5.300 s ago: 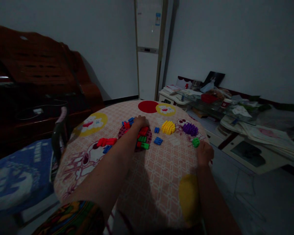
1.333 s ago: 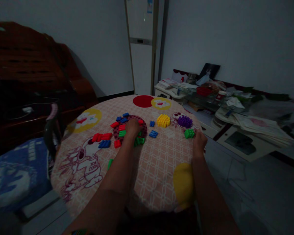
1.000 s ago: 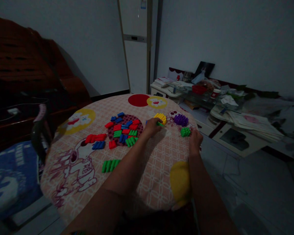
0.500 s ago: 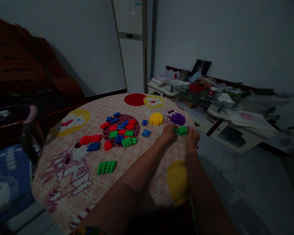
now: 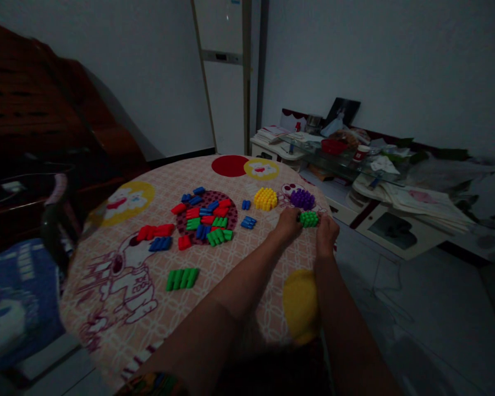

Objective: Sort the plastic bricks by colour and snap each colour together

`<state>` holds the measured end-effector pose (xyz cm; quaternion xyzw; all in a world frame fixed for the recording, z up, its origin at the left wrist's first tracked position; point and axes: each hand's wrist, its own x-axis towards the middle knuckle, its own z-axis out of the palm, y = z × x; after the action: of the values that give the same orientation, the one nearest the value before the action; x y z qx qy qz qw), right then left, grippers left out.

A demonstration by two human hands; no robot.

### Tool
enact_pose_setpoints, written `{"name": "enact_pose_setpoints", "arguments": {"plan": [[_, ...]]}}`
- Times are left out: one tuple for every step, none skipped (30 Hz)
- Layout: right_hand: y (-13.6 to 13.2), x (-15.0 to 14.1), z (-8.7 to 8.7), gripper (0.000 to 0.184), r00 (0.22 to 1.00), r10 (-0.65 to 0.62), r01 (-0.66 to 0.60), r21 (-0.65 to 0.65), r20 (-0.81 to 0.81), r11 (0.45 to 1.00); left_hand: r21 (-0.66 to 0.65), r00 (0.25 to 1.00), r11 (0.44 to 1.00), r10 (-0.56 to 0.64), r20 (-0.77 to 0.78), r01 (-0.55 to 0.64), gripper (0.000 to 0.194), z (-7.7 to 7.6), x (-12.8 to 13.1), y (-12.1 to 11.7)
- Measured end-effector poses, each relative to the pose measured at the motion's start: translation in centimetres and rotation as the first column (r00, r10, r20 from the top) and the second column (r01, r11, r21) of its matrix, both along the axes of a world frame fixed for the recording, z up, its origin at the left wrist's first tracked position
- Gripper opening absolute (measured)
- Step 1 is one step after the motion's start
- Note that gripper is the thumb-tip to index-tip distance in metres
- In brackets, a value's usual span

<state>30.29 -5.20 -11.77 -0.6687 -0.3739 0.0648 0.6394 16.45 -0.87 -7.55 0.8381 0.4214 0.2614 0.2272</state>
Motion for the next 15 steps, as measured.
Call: {"name": "enact_pose_setpoints", "arguments": {"plan": [[0.0,0.0,0.0,0.046,1.0,0.005,-0.005,0.004,-0.008,1.0,0.007,1.0,1.0,-0.008,-0.01,0.008,0.035,0.2,-0.2,-0.1],[0.0,0.1,-0.1,0.046,1.0,0.009,-0.009,0.008,-0.013,1.0,0.021,1.0,1.0,-0.019,-0.024,0.02,0.04,0.4,-0.6,-0.1],[0.0,0.1,-0.1,0.045,1.0,0.011,-0.011,0.012,-0.014,1.0,0.038,0.999,0.999,-0.031,-0.044,0.033,0.044,0.8,-1.1,0.0],[0.1,0.2,-0.2,0.045,1.0,0.012,-0.012,0.015,-0.014,1.0,0.053,0.996,0.998,-0.043,-0.073,0.047,0.046,1.2,-1.8,0.1],[0.1,0.2,-0.2,0.044,1.0,0.009,-0.009,0.017,-0.013,1.0,0.059,0.992,0.996,-0.052,-0.113,0.059,0.046,1.8,-2.8,0.3],[0.1,0.2,-0.3,0.044,1.0,0.006,-0.006,0.019,-0.013,1.0,0.056,0.985,0.997,-0.053,-0.162,0.062,0.045,2.4,-4.1,0.4],[0.1,0.2,-0.3,0.043,1.0,0.003,-0.003,0.019,-0.012,1.0,0.044,0.975,0.998,-0.042,-0.218,0.053,0.042,3.1,-5.7,0.5],[0.2,0.2,-0.3,0.043,1.0,0.001,0.0,0.019,-0.011,1.0,0.027,0.96,0.999,-0.027,-0.278,0.036,0.04,3.9,-7.5,0.6],[0.2,0.2,-0.3,0.043,1.0,-0.002,0.003,0.019,-0.01,1.0,0.021,0.946,1.0,0.011,-0.325,-0.004,0.039,4.7,-9.5,0.7],[0.2,0.2,-0.4,0.043,1.0,-0.005,0.005,0.018,-0.008,1.0,0.028,0.929,0.999,0.042,-0.368,-0.034,0.04,5.6,-11.5,0.7],[0.2,0.2,-0.4,0.042,1.0,-0.007,0.007,0.018,-0.007,1.0,0.029,0.906,0.996,0.086,-0.414,-0.081,0.039,6.3,-13.6,0.6],[0.2,0.2,-0.3,0.042,1.0,-0.007,0.007,0.021,-0.006,1.0,0.026,0.88,0.994,0.106,-0.464,-0.106,0.038,7.0,-15.6,0.4],[0.2,0.2,-0.3,0.042,1.0,-0.008,0.008,0.024,-0.007,1.0,0.03,0.844,0.992,0.123,-0.521,-0.126,0.034,7.6,-17.4,0.3],[0.2,0.1,-0.3,0.042,1.0,-0.008,0.008,0.025,-0.006,1.0,0.029,0.802,0.99,0.128,-0.584,-0.137,0.031,8.0,-19.0,0.1],[0.2,0.1,-0.2,0.042,1.0,-0.009,0.009,0.025,-0.004,1.0,0.002,0.773,0.99,0.114,-0.624,-0.144,0.031,8.1,-20.2,-0.1]]}}
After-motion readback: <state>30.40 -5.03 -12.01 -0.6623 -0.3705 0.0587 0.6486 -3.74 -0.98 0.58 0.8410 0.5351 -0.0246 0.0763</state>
